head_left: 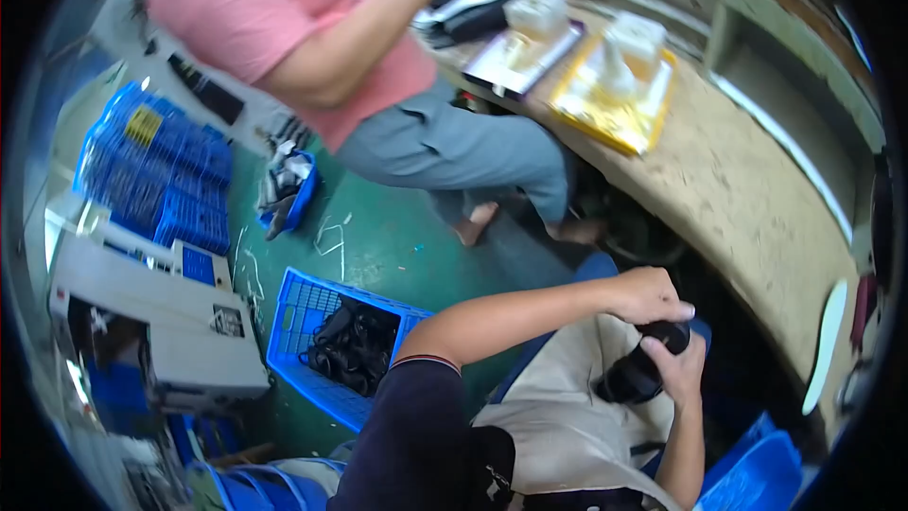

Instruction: Assembling shoes by manually fitting insoles and attaching uppers to the soles.

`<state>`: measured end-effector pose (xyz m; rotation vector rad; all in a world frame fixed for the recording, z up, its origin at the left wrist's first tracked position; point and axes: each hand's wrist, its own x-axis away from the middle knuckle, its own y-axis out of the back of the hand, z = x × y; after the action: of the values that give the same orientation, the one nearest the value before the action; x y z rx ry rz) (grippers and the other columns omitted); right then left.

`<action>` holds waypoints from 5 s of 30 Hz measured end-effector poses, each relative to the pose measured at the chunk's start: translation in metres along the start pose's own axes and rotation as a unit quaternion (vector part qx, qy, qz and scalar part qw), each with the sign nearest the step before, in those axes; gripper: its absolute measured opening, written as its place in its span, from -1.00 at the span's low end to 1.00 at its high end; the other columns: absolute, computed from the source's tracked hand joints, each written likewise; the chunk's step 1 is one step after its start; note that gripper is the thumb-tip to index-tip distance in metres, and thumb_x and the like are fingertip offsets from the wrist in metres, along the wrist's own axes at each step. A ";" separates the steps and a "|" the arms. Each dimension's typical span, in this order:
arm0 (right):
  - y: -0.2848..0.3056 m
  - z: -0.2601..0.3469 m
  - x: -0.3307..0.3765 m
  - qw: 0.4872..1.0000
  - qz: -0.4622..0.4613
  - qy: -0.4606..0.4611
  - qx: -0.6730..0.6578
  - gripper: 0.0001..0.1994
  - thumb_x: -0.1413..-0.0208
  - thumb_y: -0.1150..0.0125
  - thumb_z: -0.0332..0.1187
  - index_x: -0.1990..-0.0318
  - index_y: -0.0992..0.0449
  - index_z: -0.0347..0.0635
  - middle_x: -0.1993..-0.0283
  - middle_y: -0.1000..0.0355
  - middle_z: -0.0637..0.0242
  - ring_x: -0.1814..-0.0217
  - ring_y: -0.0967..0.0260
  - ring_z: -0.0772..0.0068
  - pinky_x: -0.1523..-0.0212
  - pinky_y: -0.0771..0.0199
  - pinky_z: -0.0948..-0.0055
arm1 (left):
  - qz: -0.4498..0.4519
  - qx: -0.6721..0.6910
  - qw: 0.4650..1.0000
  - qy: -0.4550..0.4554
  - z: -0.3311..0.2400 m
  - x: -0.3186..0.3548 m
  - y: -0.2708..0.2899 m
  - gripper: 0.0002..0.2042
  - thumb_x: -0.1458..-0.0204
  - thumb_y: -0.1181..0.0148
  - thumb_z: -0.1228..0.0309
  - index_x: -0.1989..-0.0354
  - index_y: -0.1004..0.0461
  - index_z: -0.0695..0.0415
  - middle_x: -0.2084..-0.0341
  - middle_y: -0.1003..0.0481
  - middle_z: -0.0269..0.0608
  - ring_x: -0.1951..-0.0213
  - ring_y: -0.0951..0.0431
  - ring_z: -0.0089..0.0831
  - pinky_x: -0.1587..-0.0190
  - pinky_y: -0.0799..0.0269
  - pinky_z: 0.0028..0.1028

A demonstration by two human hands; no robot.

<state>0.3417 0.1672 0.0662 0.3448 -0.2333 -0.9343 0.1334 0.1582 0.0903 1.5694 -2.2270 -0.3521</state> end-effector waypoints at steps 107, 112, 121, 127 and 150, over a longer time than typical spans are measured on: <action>-0.092 -0.042 -0.110 0.989 -0.019 0.030 -0.147 -0.41 -0.27 -0.15 -0.11 0.73 -0.29 -0.37 0.74 -0.01 0.28 0.68 0.11 0.35 0.61 -0.11 0.28 | -0.315 0.468 0.821 0.086 0.117 0.049 -0.011 -0.34 -0.34 0.19 -0.17 -0.30 -0.31 0.19 -0.13 -0.49 -0.09 -0.11 -0.52 -0.32 -0.16 -0.42 -0.34; -0.099 -0.037 -0.099 0.983 0.012 0.064 -0.173 -0.42 -0.26 -0.14 -0.12 0.73 -0.31 -0.38 0.75 -0.03 0.24 0.69 0.08 0.31 0.59 -0.16 0.24 | -0.264 0.505 0.820 0.056 0.126 0.071 -0.012 -0.27 -0.30 0.24 -0.25 -0.38 -0.23 0.13 -0.23 -0.42 -0.10 -0.20 -0.46 -0.27 -0.25 -0.35 -0.29; -0.122 -0.030 -0.080 0.983 0.069 0.045 -0.162 -0.44 -0.26 -0.14 -0.11 0.69 -0.39 -0.38 0.71 -0.27 0.09 0.68 -0.15 0.29 0.54 -0.26 0.30 | -0.323 0.556 0.766 0.020 0.132 0.105 -0.031 -0.25 -0.24 0.22 -0.32 0.02 -0.51 0.22 0.13 -0.58 -0.08 0.14 -0.58 -0.31 0.04 -0.49 -0.38; -0.099 -0.052 -0.051 0.945 0.156 -0.111 -0.266 -0.54 -0.29 -0.16 -0.12 0.57 -0.51 -0.29 0.65 -0.35 0.34 0.61 -0.17 0.50 0.49 -0.24 0.48 | -0.275 0.548 0.790 -0.004 0.148 0.116 -0.028 -0.21 -0.21 0.23 -0.37 0.05 -0.52 0.24 0.17 -0.59 -0.01 0.16 -0.57 -0.31 0.06 -0.48 -0.38; -0.025 -0.036 -0.084 0.982 0.166 0.000 -0.088 -0.63 -0.19 -0.32 -0.15 -0.04 -0.51 -0.16 0.10 -0.51 0.30 0.20 -0.43 0.52 0.15 -0.51 0.56 | -0.056 0.629 0.772 0.080 0.077 0.010 -0.012 -0.63 -0.36 -0.04 0.23 -0.08 -0.46 0.33 0.07 -0.56 -0.04 0.09 -0.55 -0.39 -0.02 -0.44 -0.49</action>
<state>0.2874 0.2287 0.0198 0.1362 -0.1983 -0.6199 0.1054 0.1435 0.0180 2.1156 -2.2385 1.5134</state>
